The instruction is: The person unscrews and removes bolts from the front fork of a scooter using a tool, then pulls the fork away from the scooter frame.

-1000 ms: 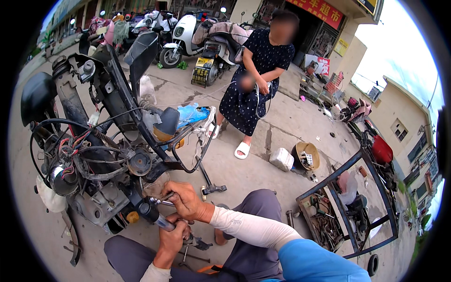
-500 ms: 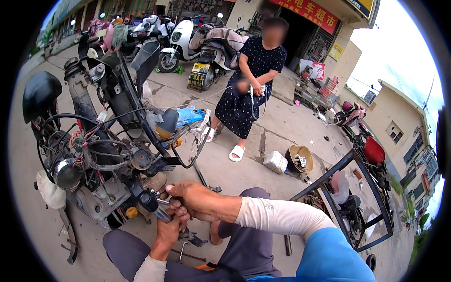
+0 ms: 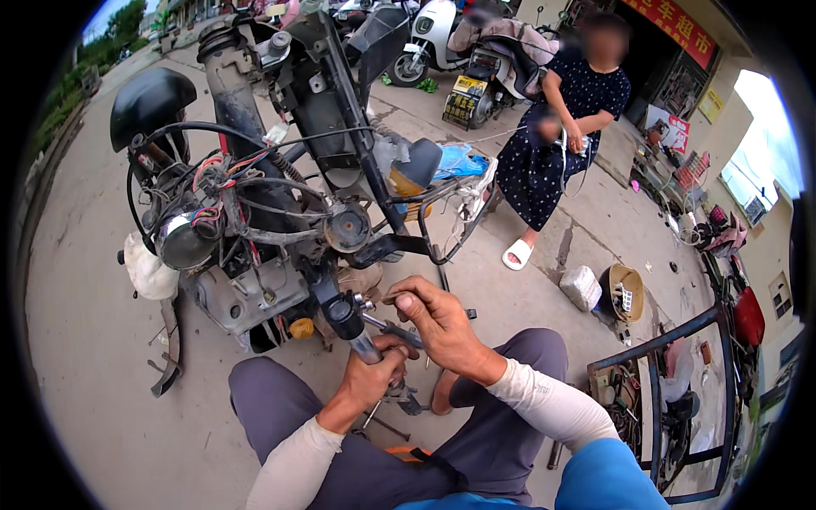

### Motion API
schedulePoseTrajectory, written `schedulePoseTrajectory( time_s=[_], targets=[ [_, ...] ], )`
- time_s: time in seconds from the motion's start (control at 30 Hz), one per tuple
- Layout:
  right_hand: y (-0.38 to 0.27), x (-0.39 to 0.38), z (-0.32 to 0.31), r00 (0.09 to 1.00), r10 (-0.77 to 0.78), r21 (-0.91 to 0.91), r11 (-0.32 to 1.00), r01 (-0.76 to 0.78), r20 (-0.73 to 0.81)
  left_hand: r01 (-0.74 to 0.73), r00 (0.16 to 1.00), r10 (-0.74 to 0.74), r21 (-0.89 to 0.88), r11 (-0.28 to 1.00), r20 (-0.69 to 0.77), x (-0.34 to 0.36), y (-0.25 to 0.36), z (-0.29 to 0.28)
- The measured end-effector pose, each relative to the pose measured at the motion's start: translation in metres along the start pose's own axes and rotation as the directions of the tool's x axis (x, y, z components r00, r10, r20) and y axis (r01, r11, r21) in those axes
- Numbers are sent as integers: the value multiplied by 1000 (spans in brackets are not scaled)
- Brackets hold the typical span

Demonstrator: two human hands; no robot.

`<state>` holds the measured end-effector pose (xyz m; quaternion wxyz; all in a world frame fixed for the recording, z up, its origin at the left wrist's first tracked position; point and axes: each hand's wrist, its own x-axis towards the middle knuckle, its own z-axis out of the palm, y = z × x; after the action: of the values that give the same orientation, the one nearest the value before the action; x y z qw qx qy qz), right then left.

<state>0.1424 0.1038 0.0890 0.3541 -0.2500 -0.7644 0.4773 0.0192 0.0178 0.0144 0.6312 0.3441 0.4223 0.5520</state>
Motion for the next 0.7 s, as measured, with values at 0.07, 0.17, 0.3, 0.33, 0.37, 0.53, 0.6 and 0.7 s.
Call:
schedulePoseTrajectory(
  time_s=[0.07, 0.17, 0.3, 0.33, 0.37, 0.53, 0.6, 0.7],
  targets=[
    [11, 6, 8, 979, -204, -105, 973, 204, 6, 36, 999, -36, 29, 999, -5, -7, 9, -3],
    [24, 12, 18, 947, -321, -89, 943, 322, 18, 5, 1000, -5, 8, 1000, -27, -13, 5, -9],
    [27, 18, 18, 928, -373, -76, 925, 373, 18, -11, 1000, 11, -49, 999, -5, -12, -1, -11],
    [26, 19, 18, 923, -386, -62, 920, 386, 16, -13, 1000, 13, -40, 999, -3, -12, 0, -10],
    [27, 20, 19, 917, -398, -49, 916, 398, 14, -14, 1000, 14, -30, 999, -1, -13, 1, -10],
    [32, 28, 15, 858, -505, -106, 852, 513, 94, -7, 1000, 7, -23, 1000, 25, -14, 2, -12],
    [33, 34, 7, 815, -560, -186, 793, 580, 150, -18, 1000, 17, 7, 1000, 26, -10, 3, -11],
    [31, 41, -6, 767, -608, -322, 697, 640, 207, -57, 998, 56, 50, 997, 20, -4, -2, -5]
  ],
)
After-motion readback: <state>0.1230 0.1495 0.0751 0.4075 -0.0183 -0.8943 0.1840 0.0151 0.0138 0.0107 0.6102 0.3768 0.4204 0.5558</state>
